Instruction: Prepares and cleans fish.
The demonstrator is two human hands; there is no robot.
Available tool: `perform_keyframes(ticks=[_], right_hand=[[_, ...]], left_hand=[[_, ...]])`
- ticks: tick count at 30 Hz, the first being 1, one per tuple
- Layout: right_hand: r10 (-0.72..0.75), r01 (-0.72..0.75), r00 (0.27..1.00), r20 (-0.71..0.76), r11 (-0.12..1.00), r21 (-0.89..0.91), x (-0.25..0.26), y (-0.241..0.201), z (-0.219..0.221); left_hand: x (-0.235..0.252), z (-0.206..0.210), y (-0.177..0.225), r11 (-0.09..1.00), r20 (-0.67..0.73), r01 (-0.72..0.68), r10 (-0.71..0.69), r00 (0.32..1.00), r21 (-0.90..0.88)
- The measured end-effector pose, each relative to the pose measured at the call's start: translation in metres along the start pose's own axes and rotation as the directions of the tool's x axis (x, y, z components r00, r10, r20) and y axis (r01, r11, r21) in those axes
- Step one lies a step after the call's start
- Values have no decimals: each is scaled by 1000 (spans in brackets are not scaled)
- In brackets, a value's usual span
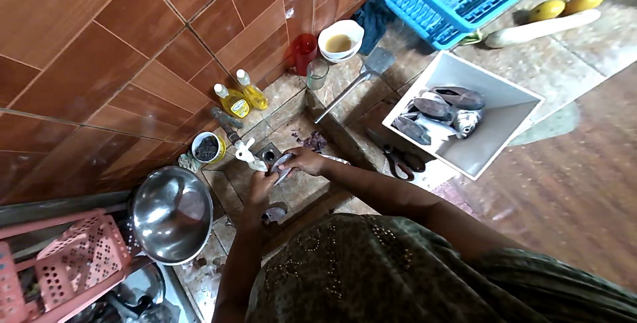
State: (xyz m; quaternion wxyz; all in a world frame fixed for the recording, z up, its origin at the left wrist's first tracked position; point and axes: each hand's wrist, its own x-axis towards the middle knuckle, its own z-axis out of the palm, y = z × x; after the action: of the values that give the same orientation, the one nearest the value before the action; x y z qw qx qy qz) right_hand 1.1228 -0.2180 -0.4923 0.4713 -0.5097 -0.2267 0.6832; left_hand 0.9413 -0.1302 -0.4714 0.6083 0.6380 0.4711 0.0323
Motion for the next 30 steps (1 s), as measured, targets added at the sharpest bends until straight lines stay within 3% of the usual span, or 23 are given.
perform_keyframes(ticks=[9, 24, 30], right_hand=[[-20, 18, 999, -31, 999, -40, 9, 10, 2], [-34, 30, 997, -74, 998, -61, 12, 12, 0], [-56, 53, 996, -65, 997, -58, 13, 15, 1]], left_hand=[[7, 2, -1, 975, -58, 51, -40, 998, 217], [21, 7, 1, 960, -56, 115, -104, 993, 254], [21, 7, 11, 938, -98, 208, -188, 977, 277]])
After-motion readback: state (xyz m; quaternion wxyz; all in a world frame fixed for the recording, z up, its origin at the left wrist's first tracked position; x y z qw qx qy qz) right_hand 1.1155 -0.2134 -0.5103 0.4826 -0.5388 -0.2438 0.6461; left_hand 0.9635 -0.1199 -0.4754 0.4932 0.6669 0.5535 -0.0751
